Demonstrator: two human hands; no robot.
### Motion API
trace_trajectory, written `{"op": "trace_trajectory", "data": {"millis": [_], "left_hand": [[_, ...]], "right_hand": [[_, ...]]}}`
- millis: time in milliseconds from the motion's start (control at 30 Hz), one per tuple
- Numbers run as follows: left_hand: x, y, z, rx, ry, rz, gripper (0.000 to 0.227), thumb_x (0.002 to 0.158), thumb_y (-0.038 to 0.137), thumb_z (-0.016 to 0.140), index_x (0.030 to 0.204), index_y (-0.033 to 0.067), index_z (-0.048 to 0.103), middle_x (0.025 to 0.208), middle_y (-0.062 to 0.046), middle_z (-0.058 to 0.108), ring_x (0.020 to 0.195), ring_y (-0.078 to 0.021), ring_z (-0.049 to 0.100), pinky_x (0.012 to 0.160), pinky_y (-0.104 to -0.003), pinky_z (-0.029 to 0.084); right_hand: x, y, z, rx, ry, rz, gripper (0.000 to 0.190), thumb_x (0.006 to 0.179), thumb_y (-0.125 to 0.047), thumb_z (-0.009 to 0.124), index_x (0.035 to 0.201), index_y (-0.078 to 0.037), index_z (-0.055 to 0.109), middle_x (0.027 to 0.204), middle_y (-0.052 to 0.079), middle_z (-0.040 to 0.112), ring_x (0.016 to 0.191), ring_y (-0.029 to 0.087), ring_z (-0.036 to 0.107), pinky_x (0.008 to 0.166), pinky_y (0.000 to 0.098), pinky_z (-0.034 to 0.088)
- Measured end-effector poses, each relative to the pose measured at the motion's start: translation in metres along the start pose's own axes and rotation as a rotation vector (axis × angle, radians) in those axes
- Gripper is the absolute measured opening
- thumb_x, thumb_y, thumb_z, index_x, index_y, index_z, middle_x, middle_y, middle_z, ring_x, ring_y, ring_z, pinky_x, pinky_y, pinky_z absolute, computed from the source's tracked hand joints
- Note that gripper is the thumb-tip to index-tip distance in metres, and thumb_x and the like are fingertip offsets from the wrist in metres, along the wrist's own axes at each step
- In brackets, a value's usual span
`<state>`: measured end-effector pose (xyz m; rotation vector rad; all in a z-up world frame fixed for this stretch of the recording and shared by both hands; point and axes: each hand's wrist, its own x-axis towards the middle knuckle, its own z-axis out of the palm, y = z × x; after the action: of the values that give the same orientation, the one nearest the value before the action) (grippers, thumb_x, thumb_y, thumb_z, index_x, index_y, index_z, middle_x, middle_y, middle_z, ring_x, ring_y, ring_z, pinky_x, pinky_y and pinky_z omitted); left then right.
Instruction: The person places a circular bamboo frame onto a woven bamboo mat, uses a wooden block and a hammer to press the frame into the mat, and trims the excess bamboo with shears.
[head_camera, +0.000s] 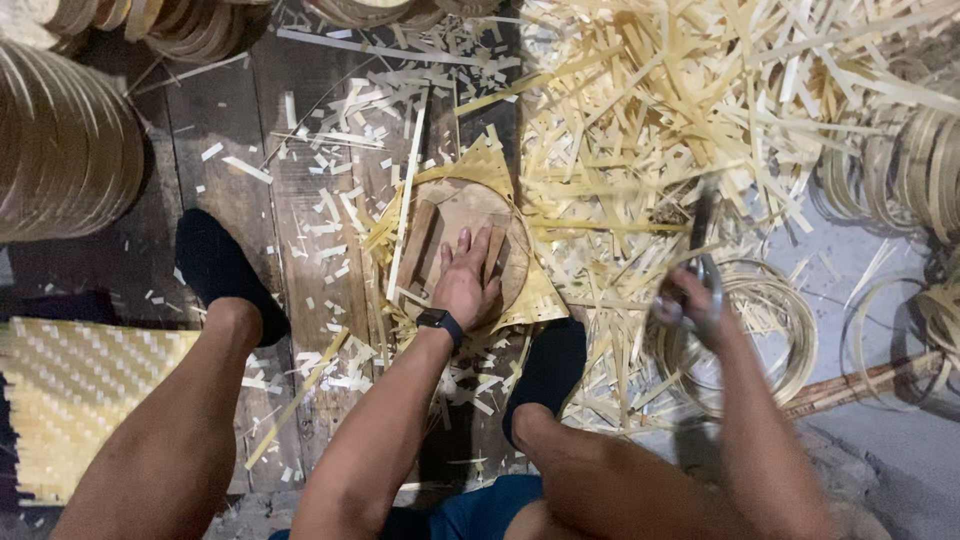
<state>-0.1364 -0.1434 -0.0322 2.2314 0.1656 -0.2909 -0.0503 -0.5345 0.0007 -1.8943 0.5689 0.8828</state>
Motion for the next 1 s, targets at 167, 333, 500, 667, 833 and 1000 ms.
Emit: {"op": "trace_trajectory", "data": {"millis": [167,333,500,667,833,1000], "left_hand": [[0.004,0.004,0.004,0.004,0.048,0.001,0.092,0.080,0.009,0.072,0.161,0.0089,0.027,0.146,-0.029,0.052,0.150,-0.0431,0.034,0.128,-0.054,0.015],[0.002,0.003,0.005,-0.003,0.040,-0.003,0.093,0.080,0.011,0.073,0.160,0.0083,0.027,0.145,-0.031,0.051,0.148,-0.0438,0.034,0.126,-0.055,0.014],[0.000,-0.002,0.009,-0.010,0.051,0.000,0.091,0.081,0.013,0.074,0.159,0.0081,0.028,0.149,-0.027,0.050,0.149,-0.0442,0.032,0.125,-0.056,0.012],[0.000,-0.003,0.017,-0.026,0.118,0.024,0.087,0.085,0.015,0.073,0.159,0.0079,0.028,0.155,-0.023,0.046,0.149,-0.0438,0.031,0.124,-0.057,0.010],[-0.002,-0.003,0.020,0.025,0.074,0.032,0.090,0.081,0.007,0.069,0.160,0.0082,0.027,0.155,-0.021,0.047,0.151,-0.0429,0.030,0.127,-0.057,0.010],[-0.007,-0.001,0.013,0.080,-0.058,0.091,0.095,0.074,0.003,0.069,0.160,0.0103,0.027,0.155,-0.018,0.047,0.150,-0.0404,0.031,0.125,-0.057,0.013]], "right_hand": [[-0.005,0.005,-0.036,-0.882,-0.368,-0.014,0.023,0.080,-0.034,0.081,0.090,-0.014,0.082,0.066,0.006,0.072,0.053,0.015,0.059,0.049,0.0320,0.046],[0.110,0.002,0.016,-1.034,-0.630,0.034,0.023,0.092,-0.033,0.068,0.091,-0.019,0.085,0.076,0.008,0.080,0.054,0.017,0.063,0.051,0.0338,0.050],[0.187,-0.063,0.001,-0.239,0.112,0.059,0.027,0.094,-0.029,0.068,0.089,-0.003,0.074,0.078,0.016,0.069,0.061,0.022,0.069,0.058,0.0377,0.059],[0.103,-0.084,0.035,-0.764,-0.063,0.047,0.048,0.102,-0.047,0.053,0.100,-0.004,0.076,0.091,0.020,0.068,0.077,0.029,0.066,0.080,0.0449,0.058],[0.001,-0.059,0.079,-0.896,-0.083,-0.265,0.050,0.091,-0.046,0.061,0.118,-0.004,0.063,0.106,0.014,0.061,0.096,0.028,0.061,0.088,0.0469,0.054],[0.003,-0.057,0.137,-1.054,0.014,-0.392,0.056,0.094,-0.051,0.062,0.112,0.002,0.061,0.094,0.015,0.060,0.081,0.027,0.058,0.073,0.0450,0.054]]}}
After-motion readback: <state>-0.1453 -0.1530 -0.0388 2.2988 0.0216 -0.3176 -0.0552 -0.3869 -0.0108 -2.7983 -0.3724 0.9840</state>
